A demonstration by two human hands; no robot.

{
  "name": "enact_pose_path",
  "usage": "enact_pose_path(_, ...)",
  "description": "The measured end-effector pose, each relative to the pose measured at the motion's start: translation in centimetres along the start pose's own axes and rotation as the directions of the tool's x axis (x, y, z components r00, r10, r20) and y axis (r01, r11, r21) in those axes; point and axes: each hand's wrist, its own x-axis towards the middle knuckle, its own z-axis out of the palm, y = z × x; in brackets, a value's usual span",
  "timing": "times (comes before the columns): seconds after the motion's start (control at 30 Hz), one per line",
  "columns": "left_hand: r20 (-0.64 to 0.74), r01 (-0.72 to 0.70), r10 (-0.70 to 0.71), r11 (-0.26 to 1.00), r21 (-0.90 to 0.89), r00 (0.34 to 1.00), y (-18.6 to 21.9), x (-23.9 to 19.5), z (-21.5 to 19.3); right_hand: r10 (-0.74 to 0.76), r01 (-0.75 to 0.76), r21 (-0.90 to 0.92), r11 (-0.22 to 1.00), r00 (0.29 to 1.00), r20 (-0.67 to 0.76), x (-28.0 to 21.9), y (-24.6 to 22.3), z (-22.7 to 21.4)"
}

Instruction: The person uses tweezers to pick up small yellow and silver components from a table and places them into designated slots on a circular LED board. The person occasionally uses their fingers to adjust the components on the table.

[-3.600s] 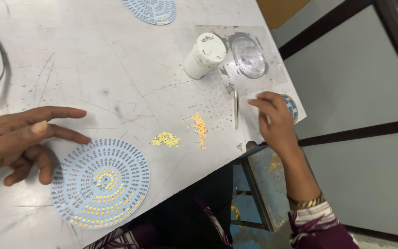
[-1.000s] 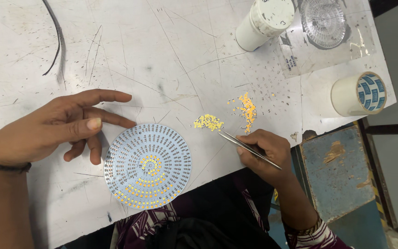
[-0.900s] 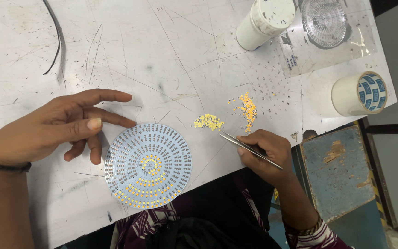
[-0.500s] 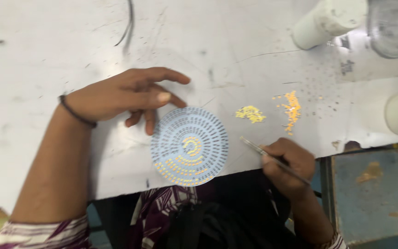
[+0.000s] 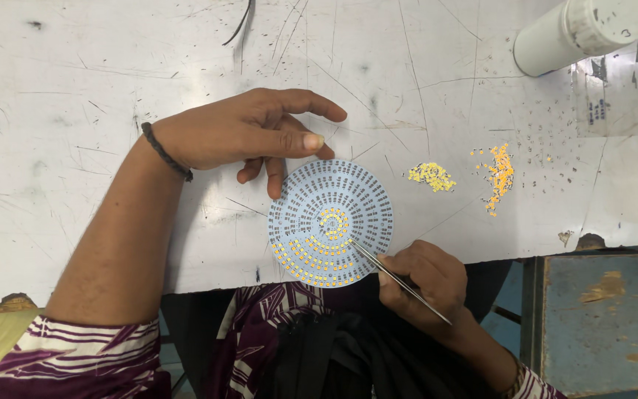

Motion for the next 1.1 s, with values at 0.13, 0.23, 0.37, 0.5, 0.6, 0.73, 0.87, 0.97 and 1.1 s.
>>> enact_pose_path(0.13, -0.004, -0.006, 0.006, 1.0, 0.016, 1.0, 0.1, 0.0, 0.0, -0.008, 0.008, 0.012, 1.0, 1.0, 0.018, 0.3, 0.1, -0.1)
enact_pose_path(0.23, 0.004, 0.004, -0.004, 1.0, 0.011, 1.0, 0.1, 0.1, 0.0, -0.004, 0.003, 0.034, 0.999, 0.999, 0.037, 0.5, 0.0, -0.3)
enact_pose_path(0.37, 0.025, 0.042, -0.043, 0.999, 0.034, 0.999, 0.2, 0.2, -0.2, -0.022, 0.021, 0.031, 0.999, 0.999, 0.028, 0.5, -0.1, -0.5)
enact_pose_path(0.5, 0.076, -0.003, 0.003, 1.0, 0.001, 0.997, 0.7, 0.2, -0.4, 0.105, -0.102, 0.059, 0.993, 0.993, -0.052, 0.1, 0.7, -2.5)
enact_pose_path(0.6, 0.085, -0.006, 0.009, 1.0, -0.031, 0.996, 0.3, 0.4, -0.4, 0.331, -0.349, -0.033, 0.936, 0.91, -0.251, 0.0, 2.4, -4.0)
enact_pose_path(0.73, 0.077, 0.018, -0.011, 0.995, -0.093, 0.997, -0.2, 0.5, -0.4, 0.478, -0.538, -0.044, 0.842, 0.781, -0.401, 0.6, 4.3, -5.2)
enact_pose_path(0.87, 0.063, 0.039, -0.033, 0.993, -0.109, 0.997, -0.3, 0.7, -0.3, 0.308, -0.362, -0.151, 0.92, 0.906, -0.291, 0.5, 4.1, -5.3)
enact_pose_path(0.97, 0.074, 0.017, -0.008, 0.993, -0.119, 0.997, -0.5, 0.6, -0.4, 0.233, -0.259, -0.118, 0.959, 0.953, -0.195, -0.2, 3.4, -5.4)
enact_pose_path(1.1, 0.102, 0.006, 0.006, 0.993, -0.119, 0.995, -0.9, 0.4, -0.6, 0.301, -0.315, -0.035, 0.948, 0.929, -0.214, -1.1, 3.6, -5.4)
